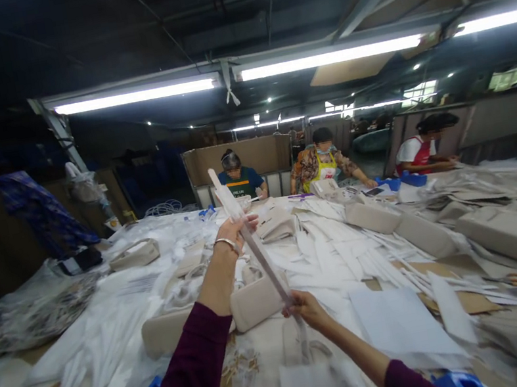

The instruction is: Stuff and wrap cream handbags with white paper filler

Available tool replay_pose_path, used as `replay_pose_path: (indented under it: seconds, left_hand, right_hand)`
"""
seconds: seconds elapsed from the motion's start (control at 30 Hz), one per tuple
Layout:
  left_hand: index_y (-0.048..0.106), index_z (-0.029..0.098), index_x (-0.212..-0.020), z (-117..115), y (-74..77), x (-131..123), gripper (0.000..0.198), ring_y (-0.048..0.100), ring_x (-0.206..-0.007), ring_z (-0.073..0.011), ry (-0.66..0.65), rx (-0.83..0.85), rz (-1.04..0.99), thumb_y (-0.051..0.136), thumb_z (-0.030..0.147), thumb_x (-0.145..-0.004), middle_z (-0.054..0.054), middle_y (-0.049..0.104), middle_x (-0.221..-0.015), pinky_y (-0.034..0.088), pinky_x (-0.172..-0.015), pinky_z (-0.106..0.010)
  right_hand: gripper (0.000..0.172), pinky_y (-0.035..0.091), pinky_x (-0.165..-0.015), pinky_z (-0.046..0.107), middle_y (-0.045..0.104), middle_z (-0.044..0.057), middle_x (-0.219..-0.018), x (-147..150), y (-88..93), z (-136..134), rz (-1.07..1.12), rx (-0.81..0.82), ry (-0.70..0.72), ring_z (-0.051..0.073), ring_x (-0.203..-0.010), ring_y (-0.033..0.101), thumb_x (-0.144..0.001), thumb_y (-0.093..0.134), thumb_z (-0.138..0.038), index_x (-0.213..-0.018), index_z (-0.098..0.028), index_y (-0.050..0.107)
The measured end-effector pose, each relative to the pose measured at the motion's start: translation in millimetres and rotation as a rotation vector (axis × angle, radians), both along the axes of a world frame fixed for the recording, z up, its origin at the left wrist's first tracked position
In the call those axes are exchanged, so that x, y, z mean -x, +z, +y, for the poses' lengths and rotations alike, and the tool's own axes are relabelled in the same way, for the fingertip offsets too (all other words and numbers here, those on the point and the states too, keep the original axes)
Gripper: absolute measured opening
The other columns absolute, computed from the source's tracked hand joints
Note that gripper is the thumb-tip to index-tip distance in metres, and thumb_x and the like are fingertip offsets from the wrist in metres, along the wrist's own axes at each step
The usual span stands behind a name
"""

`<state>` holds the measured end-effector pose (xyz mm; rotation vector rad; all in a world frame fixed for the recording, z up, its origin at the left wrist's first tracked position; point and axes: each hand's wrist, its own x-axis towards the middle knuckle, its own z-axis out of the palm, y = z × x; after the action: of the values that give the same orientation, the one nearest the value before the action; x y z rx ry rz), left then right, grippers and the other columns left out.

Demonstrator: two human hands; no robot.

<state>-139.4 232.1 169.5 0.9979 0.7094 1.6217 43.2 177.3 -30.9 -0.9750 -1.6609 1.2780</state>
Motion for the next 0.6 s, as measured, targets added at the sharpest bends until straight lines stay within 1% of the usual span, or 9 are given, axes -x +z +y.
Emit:
replay_pose_path:
  seconds: [0.07,0.13,0.2,0.27,0.33,0.4,0.5,0.53,0.6]
  left_hand:
    - [0.061,0.009,-0.102,-18,3.0,-2,0.033,0.065,-0.063,-0.0173,0.015,-0.082,0.108,0.067,0.024,-0.073,-0.01,0.07,-0.078,0.053,-0.074,-0.037]
    - [0.063,0.01,-0.1,-38,-4.0,-6,0.03,0.067,-0.072,-0.0193,0.053,-0.214,0.245,0.064,0.029,-0.076,-0.01,0.071,-0.085,0.051,-0.08,-0.039]
    - [0.066,0.013,-0.1,-58,-17.4,-11,0.026,0.065,-0.09,-0.0218,0.067,-0.365,0.45,0.058,0.027,-0.08,-0.011,0.07,-0.096,0.046,-0.092,-0.04]
    - [0.067,0.016,-0.102,-74,-32.7,-16,0.026,0.059,-0.105,-0.022,0.045,-0.518,0.661,0.051,0.021,-0.083,-0.009,0.068,-0.106,0.04,-0.1,-0.04]
    - [0.067,0.019,-0.104,-84,-46.5,-21,0.031,0.055,-0.111,-0.0211,0.013,-0.644,0.802,0.045,0.015,-0.084,-0.008,0.066,-0.111,0.037,-0.103,-0.041]
    - [0.067,0.021,-0.105,-92,-57.2,-27,0.035,0.054,-0.113,-0.0209,-0.01,-0.708,0.869,0.041,0.012,-0.083,-0.007,0.066,-0.111,0.038,-0.102,-0.042]
    - [0.066,0.024,-0.108,-105,-67.2,-36,0.04,0.049,-0.119,-0.0213,0.023,-0.702,0.968,0.039,0.01,-0.082,-0.006,0.062,-0.118,0.034,-0.105,-0.044]
    - [0.064,0.024,-0.111,-111,-69.7,-39,0.041,0.046,-0.122,-0.0219,0.096,-0.666,0.987,0.04,0.01,-0.081,-0.007,0.059,-0.123,0.031,-0.106,-0.045]
    - [0.061,0.022,-0.115,-130,-76.1,-44,0.04,0.041,-0.124,-0.0244,0.347,-0.513,0.947,0.045,0.015,-0.079,-0.009,0.053,-0.129,0.025,-0.108,-0.046]
  right_hand:
    - [0.023,0.043,-0.084,0.037,0.067,0.004,-0.084,-1,20.4,-6,-0.102,-0.11,-0.153,0.021,-0.084,0.059,-0.062,0.058,-0.023,-0.084,-0.019,0.064]
    - [0.025,0.042,-0.086,0.038,0.066,0.008,-0.091,-5,48.0,-20,-0.066,-0.088,-0.229,0.023,-0.088,0.059,-0.066,0.062,-0.032,-0.087,-0.018,0.065]
    - [0.039,0.045,-0.081,0.039,0.066,0.012,-0.091,-12,79.4,-42,0.118,0.108,-0.092,0.022,-0.083,0.061,-0.075,0.055,-0.049,-0.089,-0.014,0.065]
    - [0.06,0.047,-0.078,0.039,0.066,0.017,-0.093,-21,109.0,-67,0.33,0.35,0.18,0.022,-0.081,0.063,-0.08,0.041,-0.064,-0.093,-0.01,0.063]
    - [0.067,0.047,-0.079,0.039,0.065,0.02,-0.101,-31,130.9,-90,0.464,0.494,0.402,0.023,-0.085,0.064,-0.081,0.038,-0.067,-0.102,-0.008,0.061]
    - [0.059,0.048,-0.077,0.037,0.065,0.019,-0.101,-39,141.2,-108,0.495,0.537,0.49,0.022,-0.083,0.065,-0.081,0.048,-0.06,-0.108,-0.008,0.057]
    - [0.044,0.049,-0.066,0.03,0.068,0.015,-0.088,-44,137.7,-125,0.466,0.478,0.439,0.018,-0.068,0.065,-0.077,0.064,-0.041,-0.106,-0.009,0.056]
    - [0.042,0.048,-0.063,0.028,0.069,0.014,-0.085,-44,133.5,-129,0.455,0.445,0.394,0.016,-0.064,0.065,-0.076,0.065,-0.039,-0.104,-0.009,0.056]
    - [0.04,0.047,-0.06,0.027,0.069,0.013,-0.082,-42,123.8,-134,0.433,0.378,0.293,0.015,-0.061,0.064,-0.077,0.064,-0.041,-0.1,-0.01,0.056]
